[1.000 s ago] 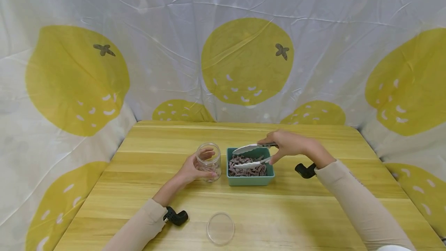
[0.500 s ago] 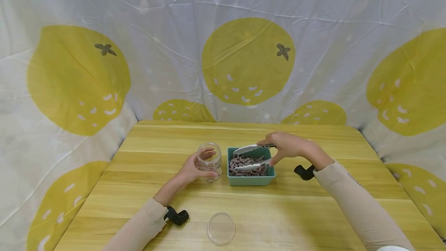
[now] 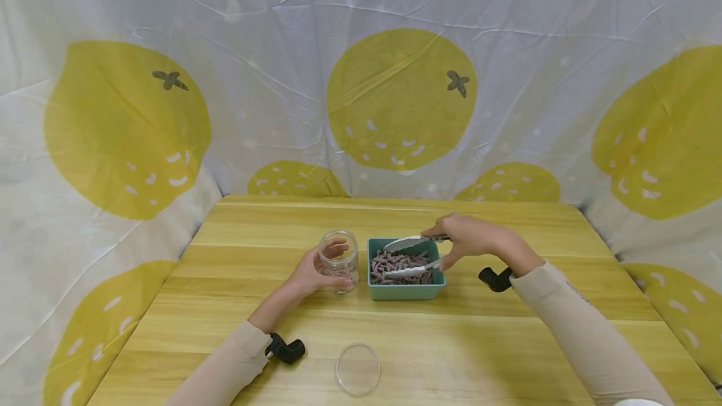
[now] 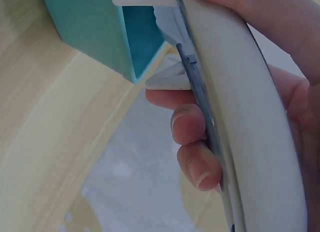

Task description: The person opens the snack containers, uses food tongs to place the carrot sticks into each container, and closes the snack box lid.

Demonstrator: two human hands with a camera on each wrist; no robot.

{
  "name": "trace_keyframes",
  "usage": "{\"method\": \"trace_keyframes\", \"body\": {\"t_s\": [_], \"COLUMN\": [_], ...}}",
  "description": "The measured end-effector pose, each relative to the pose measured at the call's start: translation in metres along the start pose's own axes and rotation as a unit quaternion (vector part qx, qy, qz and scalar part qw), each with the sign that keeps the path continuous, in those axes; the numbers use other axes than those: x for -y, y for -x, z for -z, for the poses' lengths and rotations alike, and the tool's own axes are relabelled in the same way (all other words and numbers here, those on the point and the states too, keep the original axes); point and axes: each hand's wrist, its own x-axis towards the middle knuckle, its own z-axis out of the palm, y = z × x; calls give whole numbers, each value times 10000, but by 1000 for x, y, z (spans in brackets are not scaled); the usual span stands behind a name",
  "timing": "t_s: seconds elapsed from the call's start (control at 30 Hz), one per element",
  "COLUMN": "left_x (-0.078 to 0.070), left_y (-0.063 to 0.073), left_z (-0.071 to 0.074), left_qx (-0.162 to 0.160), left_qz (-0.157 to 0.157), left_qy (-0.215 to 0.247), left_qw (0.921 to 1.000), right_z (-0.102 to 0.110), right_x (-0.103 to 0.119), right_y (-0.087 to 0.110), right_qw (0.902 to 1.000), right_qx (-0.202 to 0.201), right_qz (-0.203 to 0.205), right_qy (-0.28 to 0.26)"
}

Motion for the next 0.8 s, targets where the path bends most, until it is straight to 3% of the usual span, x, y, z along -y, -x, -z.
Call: {"method": "trace_keyframes", "body": {"t_s": [0.8], "left_x": [-3], "left_y": [2], "left_z": [-1], "left_qx": [-26], "left_qz": [42], "left_qy": [-8], "left_qw": [10000], "right_z": [-12], "right_x": [3], "right_y": [-11], "right_qw": [9996], "right_qx": [90], "right_qz": [86], "right_qy": [-262]}}
